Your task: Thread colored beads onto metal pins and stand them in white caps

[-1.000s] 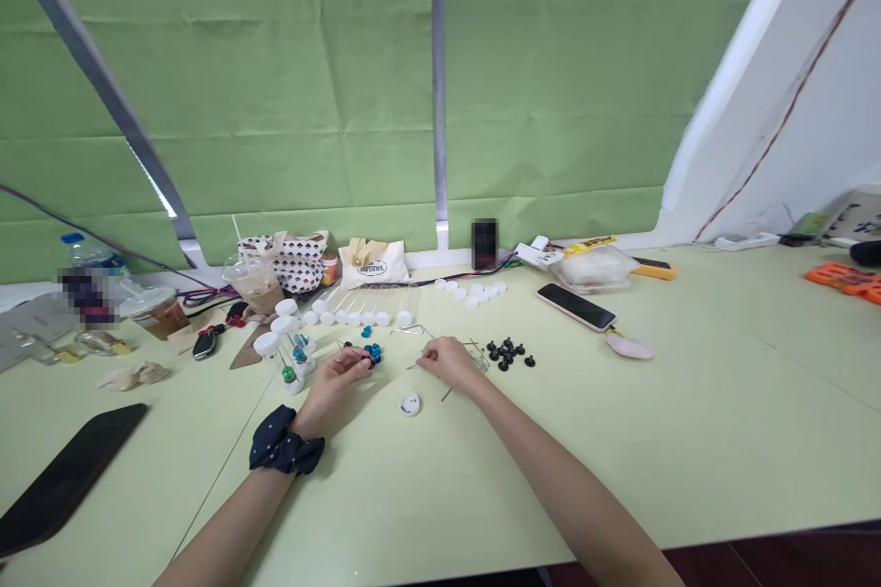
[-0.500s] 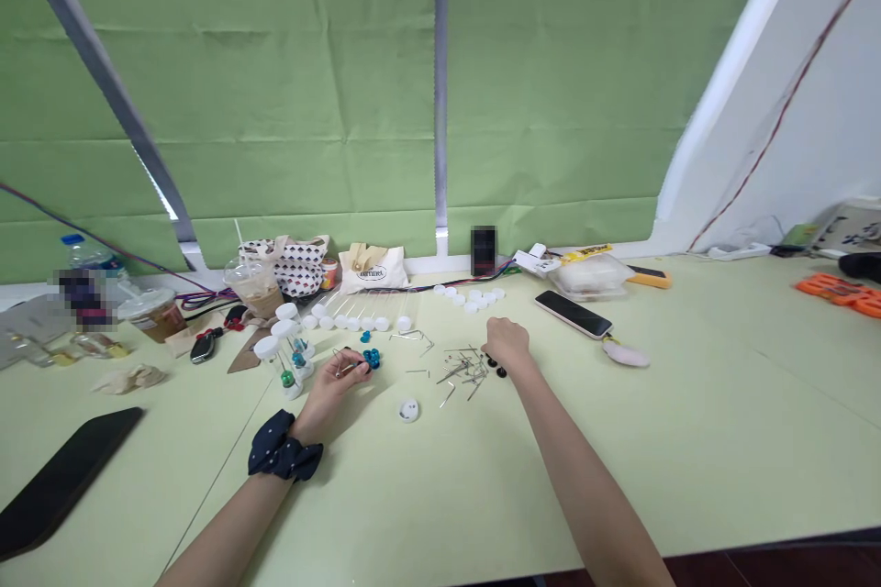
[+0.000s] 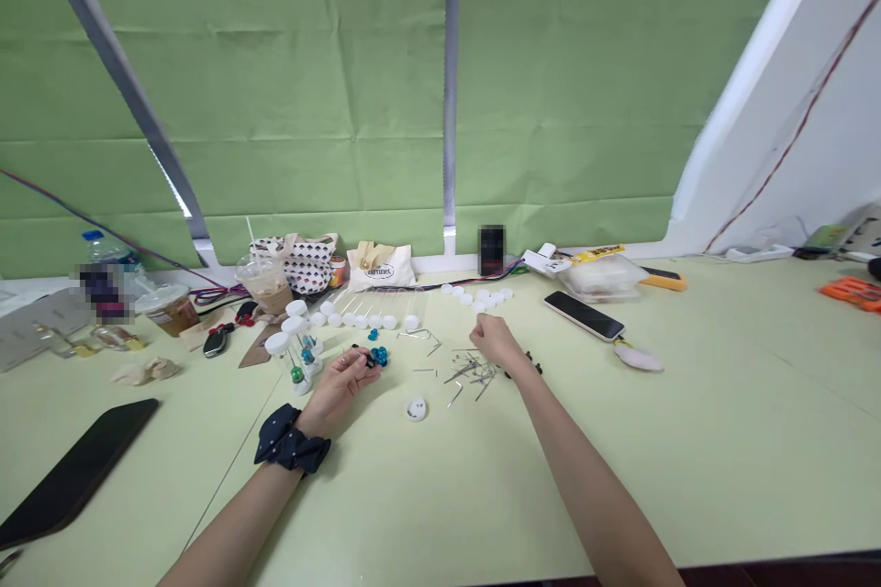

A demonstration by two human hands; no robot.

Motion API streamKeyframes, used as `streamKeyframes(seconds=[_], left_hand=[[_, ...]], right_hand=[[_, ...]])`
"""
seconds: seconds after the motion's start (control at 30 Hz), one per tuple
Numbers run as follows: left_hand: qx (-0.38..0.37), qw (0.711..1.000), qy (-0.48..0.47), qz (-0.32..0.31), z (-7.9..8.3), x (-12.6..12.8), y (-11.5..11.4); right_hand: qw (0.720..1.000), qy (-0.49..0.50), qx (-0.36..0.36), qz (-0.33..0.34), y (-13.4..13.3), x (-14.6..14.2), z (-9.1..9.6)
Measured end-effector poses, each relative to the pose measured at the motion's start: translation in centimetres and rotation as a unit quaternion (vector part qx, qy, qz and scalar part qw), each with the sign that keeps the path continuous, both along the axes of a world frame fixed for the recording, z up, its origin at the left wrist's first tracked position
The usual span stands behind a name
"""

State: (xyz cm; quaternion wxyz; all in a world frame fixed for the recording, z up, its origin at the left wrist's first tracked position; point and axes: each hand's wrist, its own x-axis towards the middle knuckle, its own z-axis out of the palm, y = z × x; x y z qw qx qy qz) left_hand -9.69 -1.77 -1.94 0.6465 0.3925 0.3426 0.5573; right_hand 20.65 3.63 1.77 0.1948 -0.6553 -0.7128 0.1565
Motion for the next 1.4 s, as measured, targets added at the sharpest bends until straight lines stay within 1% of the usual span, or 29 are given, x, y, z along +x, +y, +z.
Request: streamKeyframes(seconds=[0.03, 0.07, 0.13, 0.17, 0.27, 0.33, 0.4, 0.47, 0.57, 0.67, 0.8, 0.87, 0.93, 1.03, 1.1, 1.17, 1.27, 1.4], left_hand=[[-0.012, 1.0, -0.015, 0.001, -0.1, -0.1, 0.1], [-0.021, 0.999, -0.028, 0.002, -0.1, -0.1, 0.1], [-0.031, 0.998, -0.047, 0.002, -0.3, -0.2, 0.1], [-0.03, 0.998, -0.052, -0.002, -0.3, -0.2, 0.1], [-0.019, 0.998, -0.051, -0.03, -0.4, 0.1, 0.1], [-0.013, 0.998, -0.045, -0.049, -0.3, 0.3, 0.0], [-0.011, 0.998, -0.038, -0.056, -0.3, 0.5, -0.1], [-0.012, 0.998, -0.034, -0.057, -0.3, 0.6, -0.1], [-0.014, 0.998, -0.031, -0.059, -0.3, 0.6, -0.2], [-0.011, 0.998, -0.026, -0.058, -0.1, 0.6, -0.4], [-0.003, 0.998, -0.009, -0.065, 0.1, 0.8, -0.5], [0.002, 0.998, 0.001, -0.066, 0.1, 1.0, -0.5], [0.01, 0.998, 0.012, -0.061, 0.1, 1.1, -0.5], [0.027, 0.998, 0.031, -0.048, -0.1, 1.2, -0.5], [0.04, 0.997, 0.054, -0.039, -0.1, 1.2, -0.6], [0.058, 0.994, 0.083, -0.036, 0.0, 1.3, -0.7], [0.09, 0.989, 0.111, -0.04, 0.3, 1.4, -0.9], [0.098, 0.986, 0.126, -0.05, 0.7, 1.5, -1.1]], right_hand=[[0.996, 0.076, -0.013, 0.033, -0.2, -0.7, 0.0], [0.984, 0.164, -0.03, 0.068, -0.5, -1.6, -0.1], [0.939, 0.31, -0.066, 0.133, -1.4, -3.4, -0.2], [0.917, 0.356, -0.08, 0.161, -1.9, -4.4, -0.3], [0.851, 0.455, -0.113, 0.236, -3.5, -7.0, -0.4], [0.82, 0.499, -0.123, 0.253, -4.4, -8.3, -0.5], [0.803, 0.527, -0.123, 0.249, -4.9, -9.3, -0.7], [0.797, 0.541, -0.12, 0.241, -5.1, -9.9, -1.1], [0.799, 0.545, -0.118, 0.225, -5.2, -10.4, -1.6], [0.813, 0.534, -0.103, 0.207, -5.2, -10.7, -2.0], [0.826, 0.527, -0.057, 0.191, -5.3, -11.1, -2.6], [0.835, 0.517, -0.018, 0.186, -5.3, -11.3, -2.9], [0.857, 0.482, 0.031, 0.183, -5.4, -11.5, -3.1], [0.891, 0.4, 0.113, 0.183, -5.5, -11.6, -3.1], [0.901, 0.353, 0.164, 0.189, -5.6, -11.6, -3.2], [0.906, 0.319, 0.199, 0.196, -5.6, -11.7, -3.3], [0.913, 0.289, 0.207, 0.201, -5.5, -11.6, -3.5], [0.914, 0.277, 0.176, 0.239, -5.3, -11.0, -3.2]])
